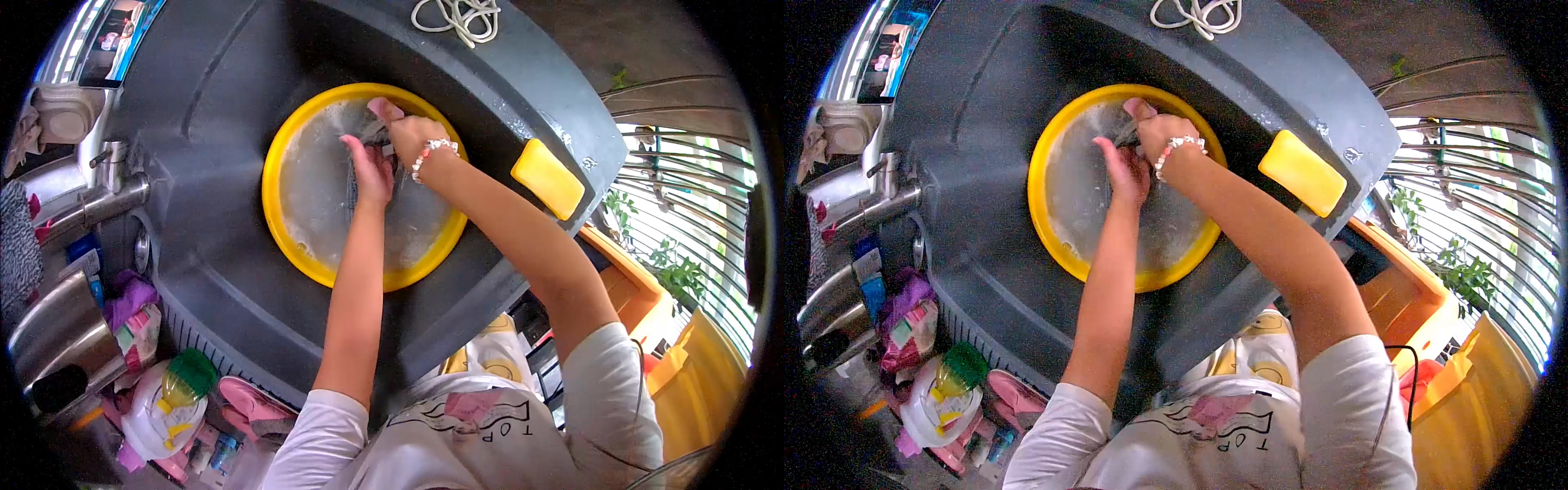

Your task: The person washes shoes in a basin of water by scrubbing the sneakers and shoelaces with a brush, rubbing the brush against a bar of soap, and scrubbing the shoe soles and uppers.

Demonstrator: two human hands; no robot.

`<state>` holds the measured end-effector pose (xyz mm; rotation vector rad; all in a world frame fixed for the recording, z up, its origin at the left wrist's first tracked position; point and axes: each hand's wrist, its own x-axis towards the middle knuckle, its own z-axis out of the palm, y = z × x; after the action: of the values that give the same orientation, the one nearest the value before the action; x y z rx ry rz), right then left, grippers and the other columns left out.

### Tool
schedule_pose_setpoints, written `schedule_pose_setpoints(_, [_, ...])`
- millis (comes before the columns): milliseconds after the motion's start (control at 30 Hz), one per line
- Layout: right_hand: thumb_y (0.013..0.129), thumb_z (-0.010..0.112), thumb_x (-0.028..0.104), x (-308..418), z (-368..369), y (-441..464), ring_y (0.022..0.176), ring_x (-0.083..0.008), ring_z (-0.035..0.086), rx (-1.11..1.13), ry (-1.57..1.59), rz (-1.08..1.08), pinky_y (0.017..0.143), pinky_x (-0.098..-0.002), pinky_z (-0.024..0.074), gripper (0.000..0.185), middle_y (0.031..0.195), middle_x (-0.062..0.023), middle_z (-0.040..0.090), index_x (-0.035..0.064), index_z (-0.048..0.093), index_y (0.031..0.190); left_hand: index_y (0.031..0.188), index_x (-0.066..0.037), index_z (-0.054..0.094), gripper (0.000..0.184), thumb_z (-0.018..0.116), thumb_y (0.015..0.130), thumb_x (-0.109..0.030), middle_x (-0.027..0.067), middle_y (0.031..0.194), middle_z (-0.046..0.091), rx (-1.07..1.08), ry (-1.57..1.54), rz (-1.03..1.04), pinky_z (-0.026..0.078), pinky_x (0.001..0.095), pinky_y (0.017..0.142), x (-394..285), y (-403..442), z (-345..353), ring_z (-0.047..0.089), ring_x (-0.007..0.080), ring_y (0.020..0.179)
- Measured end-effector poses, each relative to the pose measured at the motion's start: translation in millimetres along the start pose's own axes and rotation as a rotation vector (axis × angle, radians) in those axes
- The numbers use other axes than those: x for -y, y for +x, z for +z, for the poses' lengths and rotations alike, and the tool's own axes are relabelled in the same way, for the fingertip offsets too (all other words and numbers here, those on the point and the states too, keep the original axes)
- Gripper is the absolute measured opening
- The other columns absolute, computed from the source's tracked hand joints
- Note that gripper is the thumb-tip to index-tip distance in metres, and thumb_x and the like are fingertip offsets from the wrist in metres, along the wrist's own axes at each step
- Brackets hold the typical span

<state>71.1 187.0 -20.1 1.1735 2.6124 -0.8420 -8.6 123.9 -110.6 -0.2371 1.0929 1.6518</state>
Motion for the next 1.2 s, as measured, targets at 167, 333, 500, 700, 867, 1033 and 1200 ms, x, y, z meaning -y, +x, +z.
schedule_pose_setpoints(167, [0.090, 0.040, 0.018, 11, 19, -20, 0.075, -0.0338, 0.065, 0.074, -0.023, -0.075, 0.063, -0.0446, 0.0524, 0.039, 0.080, -0.0209, 0.064, 0.0071, 0.032, 0.126, 0.120, -0.003, 0.048, 0.087, 0.028, 0.077, -0.076, 0.0100, 0.113, 0.056, 1.249, -0.563, -0.028, 0.041, 0.0273, 0.079, 22, 58, -69, 0.053, 0.0216, 0.093])
schedule_pose_setpoints(333, [0.089, 0.042, 0.020, 7, 50, -23, 0.066, -0.0341, 0.064, -0.094, -0.005, 0.050, 0.056, -0.0429, 0.0517, 0.060, 0.080, -0.0200, 0.063, 0.0191, 0.011, 0.140, 0.113, 0.001, 0.050, 0.100, 0.018, 0.071, -0.083, 0.0090, 0.105, 0.058, 0.063, 0.080, -0.078, 0.042, 0.0305, 0.082, -9, -3, -5, 0.053, 0.0220, 0.092])
schedule_pose_setpoints(500, [0.087, 0.040, 0.012, -15, 30, -8, 0.068, -0.0350, 0.063, -0.109, -0.118, 0.050, 0.057, -0.0424, 0.0521, 0.061, 0.079, -0.0207, 0.062, 0.0188, 0.011, 0.141, 0.114, -0.002, 0.050, 0.074, 0.035, 0.082, -0.067, 0.0096, 0.111, 0.056, 0.171, 0.055, -0.028, 0.037, 0.0356, 0.093, -14, -4, -1, 0.051, 0.0239, 0.103])
schedule_pose_setpoints(700, [0.087, 0.036, 0.007, -17, 27, -51, 0.071, -0.0361, 0.064, -0.009, -0.164, 0.123, 0.061, -0.0432, 0.0530, 0.056, 0.082, -0.0243, 0.061, 0.0071, 0.015, 0.139, 0.114, -0.004, 0.050, 0.045, 0.044, 0.090, -0.042, 0.0093, 0.112, 0.056, 0.062, 0.006, -0.075, 0.035, 0.0373, 0.095, -14, 3, -7, 0.052, 0.0232, 0.104])
schedule_pose_setpoints(867, [0.087, 0.036, 0.008, -9, 19, -54, 0.070, -0.0366, 0.064, 0.035, -0.117, 0.119, 0.060, -0.0434, 0.0528, 0.057, 0.083, -0.0244, 0.060, 0.0095, 0.014, 0.139, 0.119, -0.004, 0.047, 0.048, 0.041, 0.091, -0.042, 0.0096, 0.117, 0.054, 0.069, -0.134, 0.023, 0.032, 0.0380, 0.099, -24, 12, -15, 0.050, 0.0253, 0.108])
schedule_pose_setpoints(1033, [0.087, 0.037, 0.009, 6, 18, -13, 0.070, -0.0380, 0.062, -0.156, -0.044, -0.003, 0.061, -0.0437, 0.0525, 0.059, 0.086, -0.0243, 0.057, 0.0174, 0.012, 0.140, 0.113, -0.004, 0.052, 0.048, 0.041, 0.091, -0.045, 0.0085, 0.109, 0.058, 0.151, -0.242, 0.028, 0.036, 0.0358, 0.096, -41, 6, -19, 0.051, 0.0228, 0.105])
schedule_pose_setpoints(1200, [0.088, 0.035, 0.012, -8, 51, -35, 0.070, -0.0399, 0.062, 0.007, -0.014, -0.023, 0.058, -0.0447, 0.0520, 0.061, 0.088, -0.0264, 0.057, 0.0212, 0.007, 0.141, 0.101, -0.001, 0.057, 0.026, 0.064, 0.080, -0.015, 0.0066, 0.098, 0.061, 0.215, -0.088, 0.128, 0.043, 0.0310, 0.085, -22, 14, -25, 0.056, 0.0181, 0.093])
